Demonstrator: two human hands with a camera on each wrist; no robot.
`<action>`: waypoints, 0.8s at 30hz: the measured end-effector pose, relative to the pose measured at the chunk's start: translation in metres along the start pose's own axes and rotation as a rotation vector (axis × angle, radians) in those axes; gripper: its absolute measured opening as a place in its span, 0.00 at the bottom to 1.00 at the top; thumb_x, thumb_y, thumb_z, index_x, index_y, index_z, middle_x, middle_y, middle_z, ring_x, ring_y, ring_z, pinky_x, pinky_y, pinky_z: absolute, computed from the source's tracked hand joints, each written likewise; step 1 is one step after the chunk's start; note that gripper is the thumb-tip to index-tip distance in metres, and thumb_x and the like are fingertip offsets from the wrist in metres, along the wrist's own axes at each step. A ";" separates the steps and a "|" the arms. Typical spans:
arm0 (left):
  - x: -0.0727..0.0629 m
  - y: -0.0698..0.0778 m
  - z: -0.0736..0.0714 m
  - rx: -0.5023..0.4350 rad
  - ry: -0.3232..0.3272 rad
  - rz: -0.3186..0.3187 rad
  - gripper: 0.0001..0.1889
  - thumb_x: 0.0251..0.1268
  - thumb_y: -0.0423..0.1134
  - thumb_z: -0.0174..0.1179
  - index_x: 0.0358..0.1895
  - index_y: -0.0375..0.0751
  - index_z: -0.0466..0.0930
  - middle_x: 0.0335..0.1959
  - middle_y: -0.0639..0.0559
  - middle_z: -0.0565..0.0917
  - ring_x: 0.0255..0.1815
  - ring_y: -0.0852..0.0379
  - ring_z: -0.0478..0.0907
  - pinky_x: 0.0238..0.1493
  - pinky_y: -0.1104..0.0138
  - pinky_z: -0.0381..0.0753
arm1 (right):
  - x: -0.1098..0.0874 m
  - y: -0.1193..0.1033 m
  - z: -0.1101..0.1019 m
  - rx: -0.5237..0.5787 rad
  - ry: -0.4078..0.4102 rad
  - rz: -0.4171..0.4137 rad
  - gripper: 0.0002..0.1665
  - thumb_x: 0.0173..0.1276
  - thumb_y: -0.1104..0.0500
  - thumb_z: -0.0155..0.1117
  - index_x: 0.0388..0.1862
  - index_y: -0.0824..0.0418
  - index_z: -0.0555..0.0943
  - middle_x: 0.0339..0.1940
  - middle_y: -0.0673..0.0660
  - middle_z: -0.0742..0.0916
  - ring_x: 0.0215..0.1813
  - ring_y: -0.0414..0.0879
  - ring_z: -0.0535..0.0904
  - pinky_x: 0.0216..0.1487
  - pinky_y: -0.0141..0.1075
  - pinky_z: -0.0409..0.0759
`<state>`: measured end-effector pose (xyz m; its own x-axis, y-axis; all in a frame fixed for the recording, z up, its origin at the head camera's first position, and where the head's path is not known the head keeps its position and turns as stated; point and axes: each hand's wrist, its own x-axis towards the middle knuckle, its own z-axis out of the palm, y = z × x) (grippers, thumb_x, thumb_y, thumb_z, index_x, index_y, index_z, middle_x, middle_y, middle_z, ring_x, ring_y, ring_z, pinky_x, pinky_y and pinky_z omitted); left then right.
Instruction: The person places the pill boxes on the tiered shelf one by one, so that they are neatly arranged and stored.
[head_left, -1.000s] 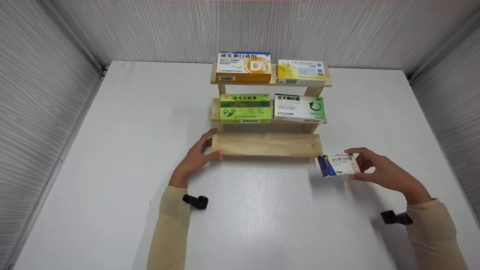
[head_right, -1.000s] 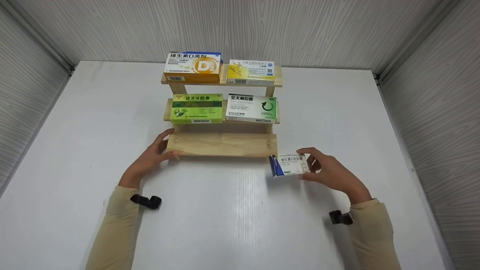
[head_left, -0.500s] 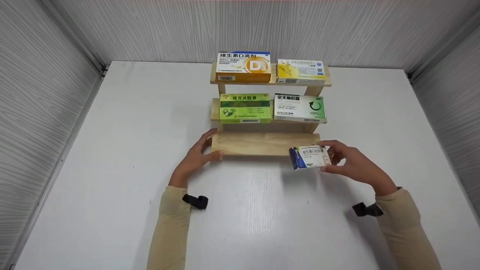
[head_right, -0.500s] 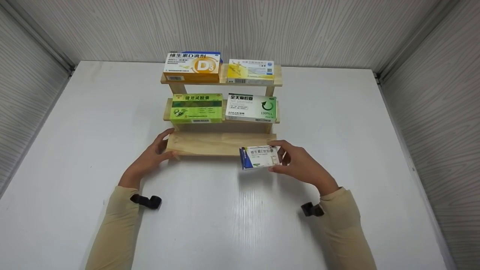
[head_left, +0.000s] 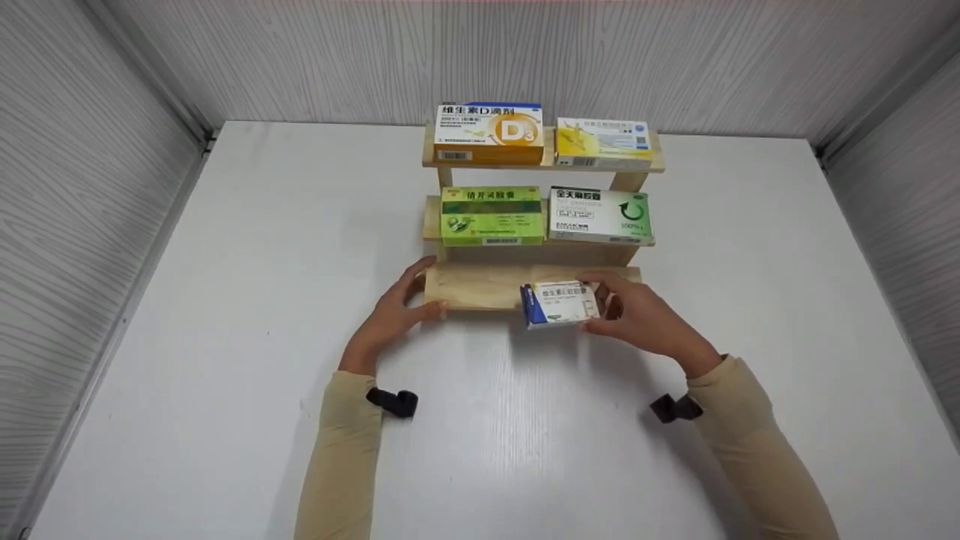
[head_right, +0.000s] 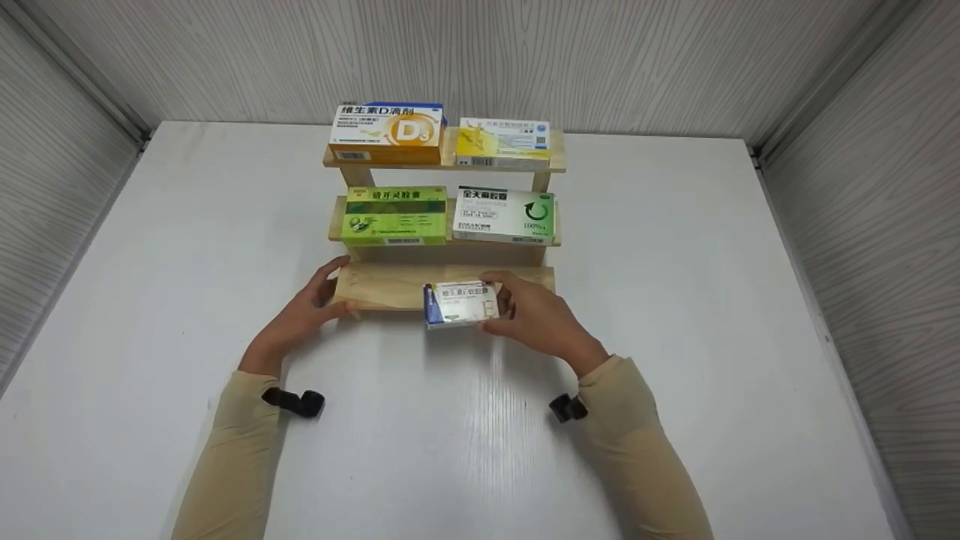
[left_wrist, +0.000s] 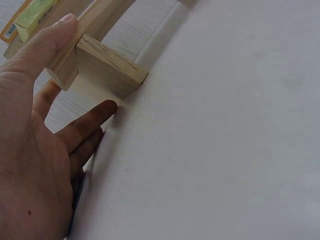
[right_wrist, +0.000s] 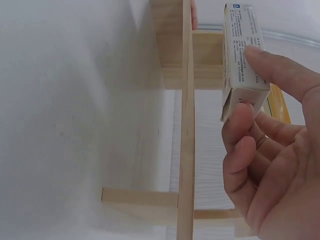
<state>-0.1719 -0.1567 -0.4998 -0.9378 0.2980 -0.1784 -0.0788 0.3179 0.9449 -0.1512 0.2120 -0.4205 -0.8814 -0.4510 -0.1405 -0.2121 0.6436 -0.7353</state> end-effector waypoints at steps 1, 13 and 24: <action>0.000 0.000 0.000 0.005 -0.001 0.007 0.43 0.58 0.52 0.67 0.75 0.65 0.53 0.74 0.39 0.61 0.76 0.42 0.54 0.73 0.46 0.54 | 0.003 -0.001 0.002 0.004 0.004 0.002 0.34 0.61 0.61 0.70 0.65 0.61 0.70 0.36 0.57 0.79 0.32 0.45 0.73 0.34 0.31 0.72; 0.002 0.000 -0.001 0.013 -0.001 -0.010 0.44 0.58 0.50 0.67 0.76 0.63 0.52 0.74 0.39 0.61 0.76 0.44 0.55 0.73 0.47 0.53 | 0.031 -0.022 0.021 0.067 0.051 -0.027 0.35 0.60 0.62 0.71 0.66 0.57 0.70 0.38 0.57 0.78 0.36 0.46 0.72 0.36 0.33 0.72; 0.003 0.000 0.000 0.009 0.003 -0.054 0.43 0.58 0.51 0.67 0.75 0.66 0.52 0.75 0.42 0.59 0.77 0.46 0.53 0.74 0.49 0.52 | 0.056 -0.040 0.044 0.057 0.039 0.024 0.37 0.60 0.59 0.71 0.68 0.59 0.68 0.37 0.57 0.80 0.37 0.46 0.74 0.37 0.35 0.72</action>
<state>-0.1752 -0.1562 -0.5006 -0.9332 0.2779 -0.2280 -0.1259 0.3414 0.9315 -0.1730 0.1338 -0.4276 -0.9018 -0.4110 -0.1335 -0.1674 0.6171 -0.7689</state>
